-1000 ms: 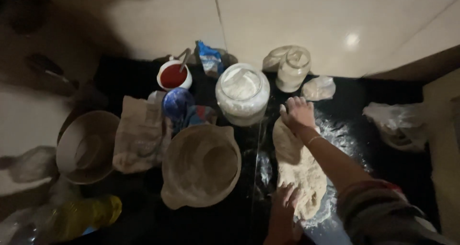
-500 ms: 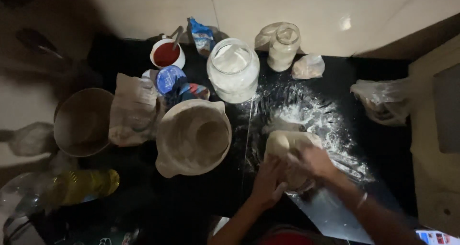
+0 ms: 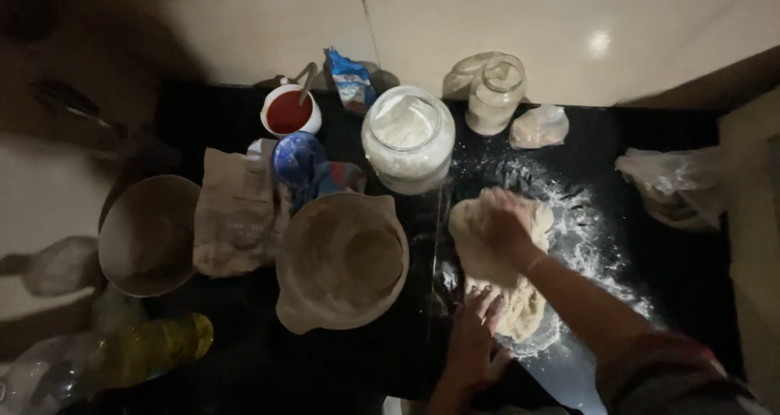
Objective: Kneading dough on a floured surface.
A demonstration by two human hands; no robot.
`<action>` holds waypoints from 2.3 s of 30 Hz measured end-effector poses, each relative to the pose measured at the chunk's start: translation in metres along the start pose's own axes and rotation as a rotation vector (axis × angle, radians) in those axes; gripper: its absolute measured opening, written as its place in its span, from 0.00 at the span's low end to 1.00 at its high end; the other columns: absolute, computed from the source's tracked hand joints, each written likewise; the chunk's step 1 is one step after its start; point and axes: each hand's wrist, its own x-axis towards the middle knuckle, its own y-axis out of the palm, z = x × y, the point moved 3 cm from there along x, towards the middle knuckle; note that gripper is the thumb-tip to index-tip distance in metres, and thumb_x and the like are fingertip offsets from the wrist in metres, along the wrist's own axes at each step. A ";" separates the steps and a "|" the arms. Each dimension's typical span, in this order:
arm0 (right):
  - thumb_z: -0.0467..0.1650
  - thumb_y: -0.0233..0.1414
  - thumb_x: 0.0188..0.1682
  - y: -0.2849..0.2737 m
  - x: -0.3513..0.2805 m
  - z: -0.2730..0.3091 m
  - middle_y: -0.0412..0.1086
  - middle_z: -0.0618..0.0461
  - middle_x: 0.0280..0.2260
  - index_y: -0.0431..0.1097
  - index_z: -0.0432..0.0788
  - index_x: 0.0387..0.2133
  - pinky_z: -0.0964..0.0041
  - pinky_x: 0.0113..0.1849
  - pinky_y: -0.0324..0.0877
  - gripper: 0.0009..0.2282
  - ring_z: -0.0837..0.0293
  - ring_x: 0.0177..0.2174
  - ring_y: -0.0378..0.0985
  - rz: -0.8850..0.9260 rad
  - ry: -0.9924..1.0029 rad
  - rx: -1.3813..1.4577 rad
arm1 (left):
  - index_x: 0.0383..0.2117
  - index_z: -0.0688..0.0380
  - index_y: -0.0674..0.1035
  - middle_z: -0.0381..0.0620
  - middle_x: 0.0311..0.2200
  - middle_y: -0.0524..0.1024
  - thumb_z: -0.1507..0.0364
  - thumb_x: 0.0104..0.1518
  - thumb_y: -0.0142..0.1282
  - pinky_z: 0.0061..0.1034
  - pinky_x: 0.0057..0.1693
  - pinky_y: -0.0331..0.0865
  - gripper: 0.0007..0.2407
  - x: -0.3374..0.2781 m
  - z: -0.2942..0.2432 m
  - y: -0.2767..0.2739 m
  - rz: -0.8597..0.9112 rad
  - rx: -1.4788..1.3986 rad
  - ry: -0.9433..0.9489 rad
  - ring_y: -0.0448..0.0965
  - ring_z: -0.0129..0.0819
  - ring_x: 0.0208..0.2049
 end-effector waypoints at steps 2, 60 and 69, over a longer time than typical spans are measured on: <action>0.46 0.41 0.56 -0.013 0.036 -0.007 0.66 0.51 0.33 0.66 0.47 0.34 0.59 0.38 0.67 0.17 0.54 0.34 0.68 -0.062 0.095 0.105 | 0.67 0.64 0.61 0.66 0.69 0.54 0.60 0.48 0.54 0.65 0.66 0.44 0.37 -0.003 0.003 0.005 -0.096 0.007 0.075 0.48 0.69 0.70; 0.39 0.56 0.42 0.041 -0.210 -0.017 0.75 0.65 0.36 0.72 0.59 0.29 0.49 0.57 0.52 0.04 0.57 0.45 0.72 -0.199 -0.001 0.467 | 0.62 0.63 0.70 0.63 0.61 0.66 0.53 0.72 0.25 0.48 0.64 0.57 0.28 -0.013 0.021 0.010 -0.304 -0.320 0.299 0.65 0.59 0.61; 0.30 0.54 0.49 -0.148 -0.077 0.032 0.69 0.50 0.18 0.69 0.45 0.16 0.54 0.19 0.66 0.10 0.52 0.15 0.71 -0.111 -0.117 0.339 | 0.69 0.62 0.60 0.64 0.71 0.54 0.67 0.54 0.44 0.52 0.71 0.44 0.32 -0.044 0.037 0.012 -0.217 -0.275 0.069 0.49 0.63 0.72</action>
